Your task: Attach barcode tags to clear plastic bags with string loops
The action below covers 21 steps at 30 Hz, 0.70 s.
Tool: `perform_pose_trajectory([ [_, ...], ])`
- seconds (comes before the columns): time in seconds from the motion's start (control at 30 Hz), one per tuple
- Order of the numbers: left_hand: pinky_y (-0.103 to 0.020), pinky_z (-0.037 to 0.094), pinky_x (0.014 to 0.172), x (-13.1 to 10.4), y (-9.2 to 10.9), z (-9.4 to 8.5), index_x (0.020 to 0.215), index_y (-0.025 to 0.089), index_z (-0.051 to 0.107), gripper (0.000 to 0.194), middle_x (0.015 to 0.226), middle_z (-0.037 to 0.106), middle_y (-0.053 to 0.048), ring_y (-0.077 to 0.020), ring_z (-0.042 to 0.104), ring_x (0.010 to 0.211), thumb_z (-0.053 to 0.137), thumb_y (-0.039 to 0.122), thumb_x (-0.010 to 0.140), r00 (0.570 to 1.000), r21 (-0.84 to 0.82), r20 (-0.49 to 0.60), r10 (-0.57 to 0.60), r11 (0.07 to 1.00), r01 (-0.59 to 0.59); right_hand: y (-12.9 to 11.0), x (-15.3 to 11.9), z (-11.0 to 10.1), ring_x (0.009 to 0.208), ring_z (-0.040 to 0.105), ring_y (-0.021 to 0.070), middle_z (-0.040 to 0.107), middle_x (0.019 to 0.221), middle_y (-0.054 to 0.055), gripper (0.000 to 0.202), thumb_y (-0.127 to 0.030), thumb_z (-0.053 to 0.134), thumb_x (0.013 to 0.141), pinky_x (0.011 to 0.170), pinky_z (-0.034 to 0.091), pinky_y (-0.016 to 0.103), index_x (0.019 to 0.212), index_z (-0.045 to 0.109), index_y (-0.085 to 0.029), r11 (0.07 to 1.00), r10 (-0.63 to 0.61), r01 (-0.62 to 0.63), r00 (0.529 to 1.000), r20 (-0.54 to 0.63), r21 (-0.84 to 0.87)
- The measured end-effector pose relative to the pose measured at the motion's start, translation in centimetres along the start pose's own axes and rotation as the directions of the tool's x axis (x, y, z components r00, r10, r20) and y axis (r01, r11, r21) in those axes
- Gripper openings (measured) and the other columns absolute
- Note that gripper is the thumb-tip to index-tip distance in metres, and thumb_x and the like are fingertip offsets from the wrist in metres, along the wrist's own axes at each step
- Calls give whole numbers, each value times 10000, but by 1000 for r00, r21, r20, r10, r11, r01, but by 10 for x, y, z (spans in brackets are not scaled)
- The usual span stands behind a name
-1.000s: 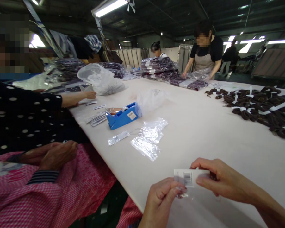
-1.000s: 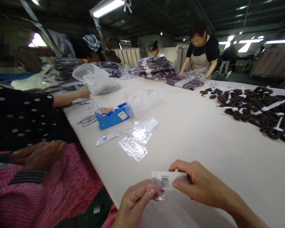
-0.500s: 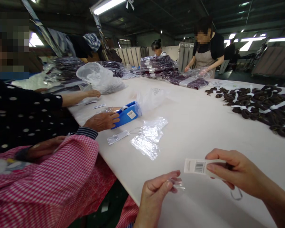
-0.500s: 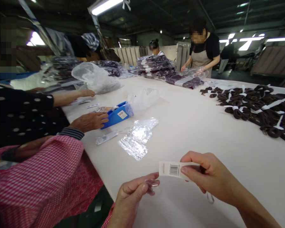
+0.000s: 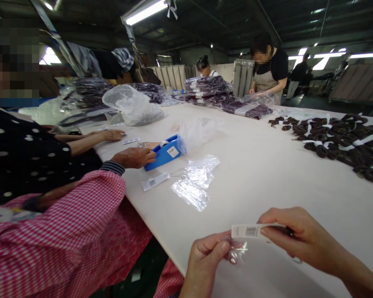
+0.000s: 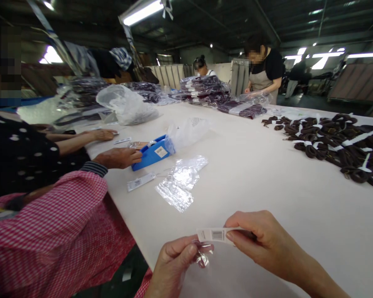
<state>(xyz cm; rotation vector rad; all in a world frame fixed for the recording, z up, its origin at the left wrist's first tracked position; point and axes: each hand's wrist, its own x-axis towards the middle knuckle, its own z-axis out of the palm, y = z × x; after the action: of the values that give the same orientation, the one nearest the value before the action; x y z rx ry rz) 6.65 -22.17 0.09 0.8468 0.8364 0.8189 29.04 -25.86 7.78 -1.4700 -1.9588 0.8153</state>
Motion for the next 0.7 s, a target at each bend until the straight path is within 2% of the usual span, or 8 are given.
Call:
perform_pose_trajectory([
  [0.17,-237,487,617,1,-4,1,846,155,803,263,744,783,-93,-139,626,594,796,359,681,999,-48,-5,-41,998,41,4,3,1,596,550,87,668,738,-25,188,-284,495,944,550,372,188,899,669,-230,996,-55,56,998,24,-65],
  [0.27,-258,506,629,2,-4,1,823,151,802,269,757,783,-98,-153,638,603,803,374,672,998,-54,-19,-53,997,52,5,3,1,588,535,84,647,715,-30,194,-282,486,947,552,361,188,892,663,-225,998,-38,39,999,14,-59],
  [0.37,-262,507,621,3,-5,1,816,143,800,277,725,776,-96,-158,640,598,800,382,675,999,-55,-11,-49,997,48,5,3,1,544,488,80,590,651,-44,202,-298,491,943,520,333,191,864,657,-215,999,-11,12,1000,23,-33],
  [0.5,-242,493,594,2,-3,4,905,133,794,341,746,781,-108,-141,622,573,791,394,686,999,-41,-5,-43,998,42,3,3,0,496,426,79,480,566,-67,194,-284,504,923,482,292,194,814,643,-204,999,16,-13,996,84,-43],
  [0.7,-238,504,638,-1,4,10,929,146,791,352,835,783,-103,-139,621,640,799,392,677,998,-25,-14,-67,997,67,3,6,-2,532,455,87,526,602,-52,174,-239,502,898,512,310,192,802,641,-198,995,42,-28,987,155,-96],
])
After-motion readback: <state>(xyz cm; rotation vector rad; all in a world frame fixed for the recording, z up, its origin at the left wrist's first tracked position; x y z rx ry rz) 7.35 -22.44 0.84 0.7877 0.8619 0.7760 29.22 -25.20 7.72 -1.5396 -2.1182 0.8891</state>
